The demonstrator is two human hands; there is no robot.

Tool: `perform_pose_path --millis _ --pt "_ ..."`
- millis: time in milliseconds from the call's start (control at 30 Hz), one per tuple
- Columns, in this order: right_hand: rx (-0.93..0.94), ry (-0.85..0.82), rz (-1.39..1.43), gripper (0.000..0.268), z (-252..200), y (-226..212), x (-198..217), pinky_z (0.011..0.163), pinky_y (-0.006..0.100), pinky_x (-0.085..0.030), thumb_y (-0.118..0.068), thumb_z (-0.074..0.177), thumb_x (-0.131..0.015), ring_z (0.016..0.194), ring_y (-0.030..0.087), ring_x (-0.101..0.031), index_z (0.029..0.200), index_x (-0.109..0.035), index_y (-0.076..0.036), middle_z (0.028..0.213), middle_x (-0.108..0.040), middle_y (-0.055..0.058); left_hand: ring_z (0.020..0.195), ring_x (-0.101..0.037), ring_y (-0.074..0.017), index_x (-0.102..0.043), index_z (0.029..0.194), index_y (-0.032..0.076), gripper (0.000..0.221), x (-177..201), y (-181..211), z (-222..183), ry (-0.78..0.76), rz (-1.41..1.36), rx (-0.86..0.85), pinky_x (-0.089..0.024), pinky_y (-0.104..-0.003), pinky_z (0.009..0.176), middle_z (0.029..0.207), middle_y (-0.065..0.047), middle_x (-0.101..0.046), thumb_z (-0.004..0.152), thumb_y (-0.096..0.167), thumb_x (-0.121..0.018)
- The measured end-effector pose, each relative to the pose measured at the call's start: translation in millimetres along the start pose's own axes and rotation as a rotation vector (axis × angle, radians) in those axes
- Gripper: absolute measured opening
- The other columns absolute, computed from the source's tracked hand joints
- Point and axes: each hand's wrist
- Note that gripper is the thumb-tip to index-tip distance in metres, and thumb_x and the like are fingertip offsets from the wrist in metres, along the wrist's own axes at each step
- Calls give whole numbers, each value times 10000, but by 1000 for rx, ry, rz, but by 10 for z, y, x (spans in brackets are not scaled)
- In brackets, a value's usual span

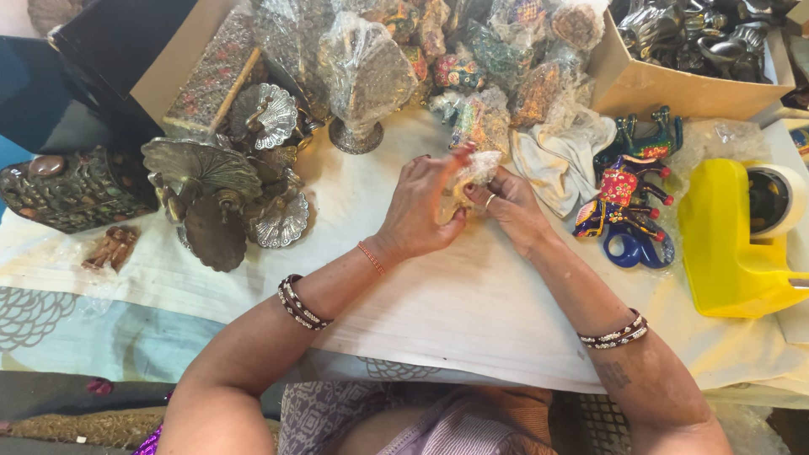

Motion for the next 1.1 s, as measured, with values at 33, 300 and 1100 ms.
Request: perform_pose_path --millis 33,300,1100 --pt "1 17 37 454 0 -4 10 944 268 -509 -216 924 -753 1057 91 -648 1320 -617 -42 1182 -714 24 1231 -617 -287 -344 1485 118 863 -30 -23 -4 1 -1 0 -480 -458 1065 1393 -95 -607 735 134 -771" --pt "45 -10 38 340 -26 52 40 873 285 -486 -181 983 -730 1010 101 -613 1282 -661 -33 1150 -717 18 1177 -613 -113 -474 1511 11 699 -412 -367 -129 -160 -1171 694 -522 -289 1004 1330 -70 -657 954 302 -781" --pt "437 352 -792 84 -199 -295 -223 733 271 -615 -48 942 -741 819 157 -766 1008 -758 1 992 -754 95 858 -726 -122 -616 1312 77 461 -377 -272 -72 -151 -503 789 -575 -306 755 1036 -68 -781 945 331 -733"
Point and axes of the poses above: each hand's wrist, its own z-axis towards the middle knuckle, its own x-axis out of the back of the hand, y = z × x
